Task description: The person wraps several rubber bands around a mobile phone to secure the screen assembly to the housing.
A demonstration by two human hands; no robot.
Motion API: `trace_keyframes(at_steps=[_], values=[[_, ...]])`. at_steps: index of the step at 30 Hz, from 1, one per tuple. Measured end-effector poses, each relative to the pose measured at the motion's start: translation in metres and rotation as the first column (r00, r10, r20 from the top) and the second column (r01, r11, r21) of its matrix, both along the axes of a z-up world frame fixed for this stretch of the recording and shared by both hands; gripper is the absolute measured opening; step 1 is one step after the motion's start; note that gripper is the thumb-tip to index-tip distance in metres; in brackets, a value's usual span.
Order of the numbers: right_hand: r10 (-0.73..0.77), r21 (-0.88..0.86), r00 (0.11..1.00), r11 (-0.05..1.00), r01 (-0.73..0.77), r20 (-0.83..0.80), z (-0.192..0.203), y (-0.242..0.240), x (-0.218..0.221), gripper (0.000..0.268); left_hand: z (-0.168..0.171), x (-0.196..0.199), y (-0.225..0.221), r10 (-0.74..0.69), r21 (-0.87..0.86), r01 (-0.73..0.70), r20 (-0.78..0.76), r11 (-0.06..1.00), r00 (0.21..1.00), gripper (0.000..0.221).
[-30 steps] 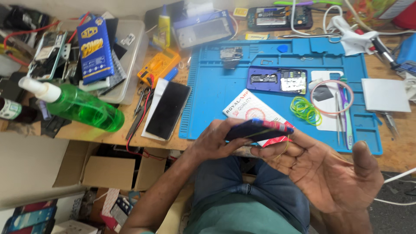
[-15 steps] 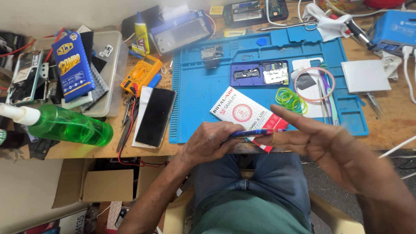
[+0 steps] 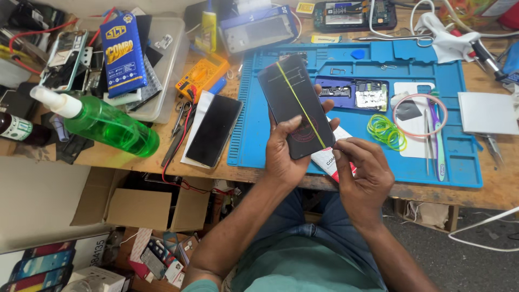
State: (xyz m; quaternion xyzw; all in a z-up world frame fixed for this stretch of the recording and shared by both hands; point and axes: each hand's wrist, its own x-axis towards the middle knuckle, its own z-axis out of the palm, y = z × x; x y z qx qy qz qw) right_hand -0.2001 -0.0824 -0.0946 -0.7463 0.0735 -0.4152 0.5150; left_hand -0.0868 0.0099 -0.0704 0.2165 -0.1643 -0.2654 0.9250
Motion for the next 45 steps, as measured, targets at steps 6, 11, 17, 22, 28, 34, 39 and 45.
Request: trace_keyframes(at_steps=[6, 11, 17, 22, 28, 34, 39, 45], values=[[0.037, 0.216, 0.999, 0.976, -0.041, 0.023, -0.002, 0.005, 0.009, 0.020, -0.009, 0.002, -0.023, 0.121, -0.103, -0.141, -0.174, 0.985, 0.977, 0.065], [0.002, 0.216, 1.000, 0.976, -0.001, -0.006, 0.001, 0.005, 0.010, 0.016, -0.012, -0.001, -0.030, 0.189, -0.070, -0.209, -0.220, 0.975, 0.957, 0.065], [-0.018, 0.163, 0.999, 0.986, 0.026, -0.052, -0.002, 0.007, 0.006, 0.012, -0.013, -0.003, -0.033, 0.174, -0.079, -0.198, -0.240, 0.977, 0.955, 0.066], [0.012, 0.220, 0.999, 0.975, -0.004, -0.036, -0.013, 0.011, 0.004, 0.016, -0.018, -0.005, -0.037, 0.146, -0.101, -0.179, -0.272, 0.979, 0.951, 0.065], [-0.023, 0.161, 0.986, 0.986, 0.049, -0.165, 0.011, -0.025, -0.007, 0.017, -0.020, 0.012, -0.030, 0.006, -0.210, -0.050, -0.206, 0.976, 0.979, 0.072], [-0.211, -0.386, 0.835, 0.923, -0.002, -0.508, 0.033, -0.125, -0.002, 0.020, -0.017, 0.036, 0.007, -0.091, -0.061, 0.087, -0.064, 0.994, 0.994, 0.068], [-0.282, -0.593, 0.762, 0.789, -0.162, -0.583, 0.015, -0.142, 0.013, 0.015, -0.009, 0.037, 0.007, -0.168, -0.097, 0.167, 0.003, 0.981, 0.986, 0.075], [-0.214, -0.443, 0.712, 0.884, -0.149, -0.669, 0.021, -0.142, 0.013, 0.019, -0.014, 0.036, 0.011, -0.215, -0.079, 0.211, -0.053, 0.974, 0.975, 0.079]])
